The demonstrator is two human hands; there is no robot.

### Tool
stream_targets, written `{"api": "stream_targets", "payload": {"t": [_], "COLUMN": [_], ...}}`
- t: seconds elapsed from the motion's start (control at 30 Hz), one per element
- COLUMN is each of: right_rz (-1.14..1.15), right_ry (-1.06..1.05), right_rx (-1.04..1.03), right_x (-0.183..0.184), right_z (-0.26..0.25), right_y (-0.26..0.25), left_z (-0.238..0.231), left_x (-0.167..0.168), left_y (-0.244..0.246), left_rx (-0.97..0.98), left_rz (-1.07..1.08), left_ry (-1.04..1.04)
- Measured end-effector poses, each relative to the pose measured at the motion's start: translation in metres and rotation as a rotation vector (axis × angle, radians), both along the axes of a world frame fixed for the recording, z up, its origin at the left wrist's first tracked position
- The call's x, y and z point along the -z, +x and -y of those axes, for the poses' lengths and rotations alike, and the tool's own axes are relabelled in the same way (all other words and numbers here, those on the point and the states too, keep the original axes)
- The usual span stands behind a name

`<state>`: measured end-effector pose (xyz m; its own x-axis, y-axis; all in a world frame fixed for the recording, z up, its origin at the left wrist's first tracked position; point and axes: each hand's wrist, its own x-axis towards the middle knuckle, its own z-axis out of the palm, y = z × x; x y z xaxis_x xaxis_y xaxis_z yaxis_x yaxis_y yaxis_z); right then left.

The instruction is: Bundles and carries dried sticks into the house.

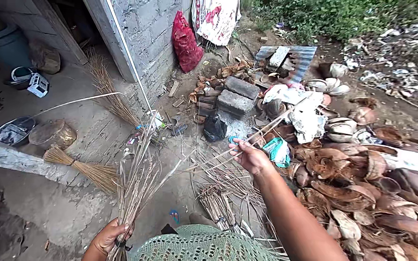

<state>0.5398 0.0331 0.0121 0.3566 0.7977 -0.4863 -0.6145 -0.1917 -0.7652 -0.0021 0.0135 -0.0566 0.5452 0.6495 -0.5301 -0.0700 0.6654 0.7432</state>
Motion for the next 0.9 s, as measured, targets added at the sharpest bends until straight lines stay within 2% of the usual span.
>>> {"api": "stream_targets", "payload": {"t": [0.13, 0.3, 0.57, 0.73, 0.9], "right_rz": [0.025, 0.070, 0.300, 0.439, 0.964], "right_ry": [-0.014, 0.026, 0.009, -0.007, 0.026], "right_rx": [0.149, 0.269, 0.458, 0.392, 0.153], "right_x": [0.003, -0.003, -0.019, -0.016, -0.019], "right_z": [0.021, 0.039, 0.057, 0.061, 0.066], "right_y": [0.040, 0.060, 0.090, 0.075, 0.053], "left_z": [0.001, -0.004, -0.014, -0.017, -0.022], "left_x": [0.004, -0.003, -0.004, -0.010, -0.016], "left_y": [-0.017, -0.018, -0.027, -0.024, -0.017], "left_rx": [-0.071, -0.127, -0.204, -0.238, -0.204], "left_rz": [0.025, 0.010, 0.002, 0.041, 0.117], "left_ry": [0.012, 0.012, 0.019, 0.010, 0.027]}}
